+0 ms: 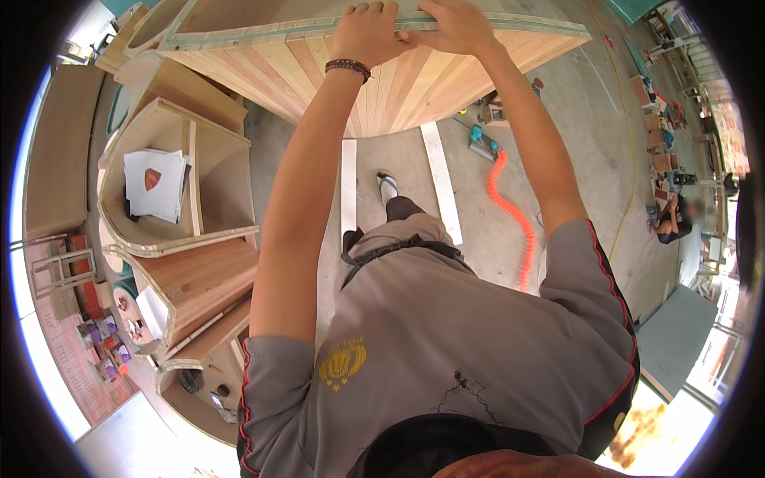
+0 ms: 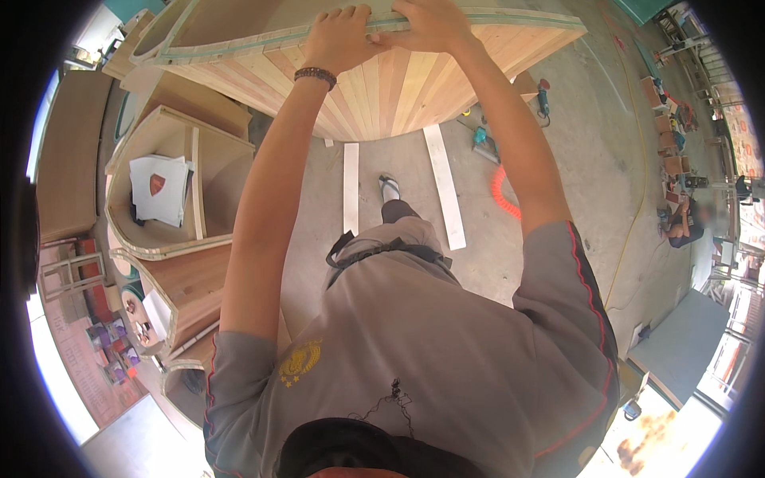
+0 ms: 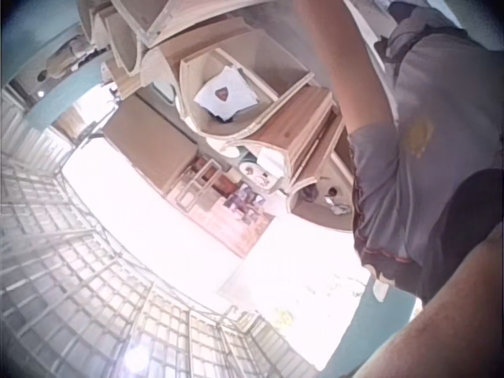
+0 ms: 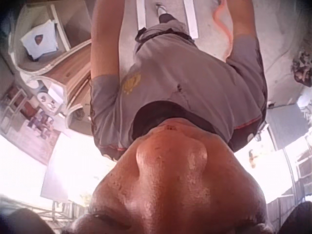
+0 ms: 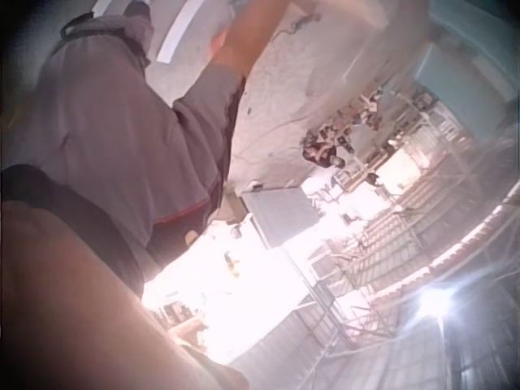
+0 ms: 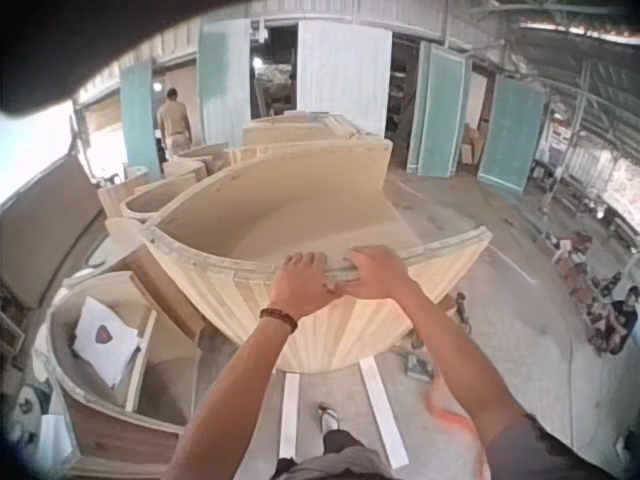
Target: The person assembles a wooden cabinet by fitting a curved wooden panel into the frame. They then pick up and arrange several smaller wooden slats inside the cabinet structure.
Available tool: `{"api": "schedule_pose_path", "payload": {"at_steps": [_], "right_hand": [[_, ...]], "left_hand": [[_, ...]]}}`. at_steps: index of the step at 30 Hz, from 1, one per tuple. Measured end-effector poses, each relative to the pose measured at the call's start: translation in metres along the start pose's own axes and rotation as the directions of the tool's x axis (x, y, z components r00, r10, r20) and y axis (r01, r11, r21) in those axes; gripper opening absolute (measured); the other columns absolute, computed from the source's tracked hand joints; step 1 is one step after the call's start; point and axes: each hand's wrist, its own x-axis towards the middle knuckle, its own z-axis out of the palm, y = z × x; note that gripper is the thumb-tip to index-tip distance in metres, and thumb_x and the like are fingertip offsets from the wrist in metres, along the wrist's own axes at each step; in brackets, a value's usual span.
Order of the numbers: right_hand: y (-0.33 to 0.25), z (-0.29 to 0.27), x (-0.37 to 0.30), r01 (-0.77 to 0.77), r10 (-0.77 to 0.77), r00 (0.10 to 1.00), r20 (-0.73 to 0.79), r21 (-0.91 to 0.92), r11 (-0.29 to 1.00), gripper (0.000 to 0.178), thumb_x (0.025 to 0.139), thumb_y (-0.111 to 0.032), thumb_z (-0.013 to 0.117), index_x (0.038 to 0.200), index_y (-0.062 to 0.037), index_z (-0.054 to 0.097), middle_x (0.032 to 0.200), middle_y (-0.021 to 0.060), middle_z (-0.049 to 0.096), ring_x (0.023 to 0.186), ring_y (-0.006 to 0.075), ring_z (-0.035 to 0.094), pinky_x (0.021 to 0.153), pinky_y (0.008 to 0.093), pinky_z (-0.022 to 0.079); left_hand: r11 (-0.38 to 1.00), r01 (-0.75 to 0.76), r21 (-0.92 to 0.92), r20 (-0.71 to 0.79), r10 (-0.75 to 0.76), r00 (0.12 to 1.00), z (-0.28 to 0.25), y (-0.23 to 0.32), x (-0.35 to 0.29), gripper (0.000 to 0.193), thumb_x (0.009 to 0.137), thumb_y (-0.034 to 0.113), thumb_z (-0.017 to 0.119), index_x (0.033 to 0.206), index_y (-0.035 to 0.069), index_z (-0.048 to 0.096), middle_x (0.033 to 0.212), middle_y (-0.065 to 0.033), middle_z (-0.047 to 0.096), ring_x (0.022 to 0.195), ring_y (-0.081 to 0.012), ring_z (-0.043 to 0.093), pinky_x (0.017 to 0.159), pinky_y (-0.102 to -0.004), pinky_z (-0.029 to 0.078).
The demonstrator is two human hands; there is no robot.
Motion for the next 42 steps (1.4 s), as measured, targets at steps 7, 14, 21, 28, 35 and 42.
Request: {"api": "schedule_pose_path", "payload": {"at_steps": [7,14,21,28,35,42], "right_hand": [[0.038,0.014,0.039,-0.047,0.049,0.998,0.034,-0.032,0.998,0.065,0.071,-0.067,0.064,0.09,-0.0051,0.064,0.092,0.0174,0.066,0.088,0.0366,0.062,0.075,0.0448,0.049],[0.06,0.03,0.084,-0.012,0.012,0.999,-0.032,0.012,1.0,0.063,0.071,-0.066,0.062,0.09,-0.0059,0.065,0.093,0.0176,0.066,0.089,0.0371,0.063,0.076,0.0466,0.049],[0.085,0.03,0.111,-0.091,0.091,0.996,-0.007,0.004,0.996,0.066,0.069,-0.068,0.062,0.094,-0.0061,0.067,0.095,0.0173,0.067,0.089,0.0369,0.064,0.077,0.0457,0.05],[0.094,0.037,0.122,-0.086,0.086,0.996,-0.024,0.019,0.996,0.07,0.068,-0.071,0.059,0.095,-0.0071,0.069,0.093,0.0173,0.068,0.086,0.0368,0.065,0.075,0.0444,0.051],[0.094,0.031,0.123,-0.114,0.116,0.993,-0.027,0.08,0.99,0.069,0.067,-0.072,0.061,0.092,-0.008,0.068,0.093,0.0149,0.068,0.087,0.0332,0.065,0.075,0.0435,0.05],[0.106,0.042,0.12,-0.03,0.046,0.974,-0.222,0.076,0.997,0.063,0.067,-0.069,0.065,0.085,-0.0093,0.067,0.082,0.0103,0.067,0.081,0.0292,0.064,0.073,0.0392,0.048]], "left_hand": [[0.994,-0.013,0.107,-0.013,0.015,1.0,0.017,-0.022,0.048,0.056,0.071,0.051,0.069,0.104,0.007,0.06,0.099,-0.0129,0.068,0.093,-0.0305,0.064,0.091,-0.0422,0.045],[0.996,0.041,0.074,-0.001,-0.041,0.999,0.028,-0.051,0.087,0.056,0.07,0.052,0.069,0.099,0.005,0.058,0.097,-0.0136,0.066,0.093,-0.0328,0.063,0.091,-0.042,0.043],[0.998,0.021,0.06,0.054,-0.024,0.998,0.03,-0.06,0.127,0.058,0.07,0.055,0.071,0.095,0.005,0.057,0.097,-0.013,0.066,0.096,-0.0318,0.061,0.088,-0.0423,0.043],[0.998,0.044,0.039,0.063,-0.046,0.997,0.034,-0.065,0.136,0.058,0.068,0.055,0.073,0.095,0.007,0.057,0.093,-0.0117,0.066,0.092,-0.0293,0.062,0.087,-0.0421,0.043],[0.999,0.021,0.035,0.021,-0.022,1.0,0.036,-0.068,0.142,0.056,0.066,0.052,0.075,0.094,0.007,0.058,0.089,-0.0116,0.067,0.09,-0.0285,0.063,0.084,-0.0409,0.044],[0.999,0.005,0.039,0.004,-0.005,1.0,0.036,-0.064,0.148,0.061,0.065,0.052,0.076,0.103,0.006,0.06,0.091,-0.0141,0.067,0.089,-0.0309,0.063,0.083,-0.0432,0.046]]}}
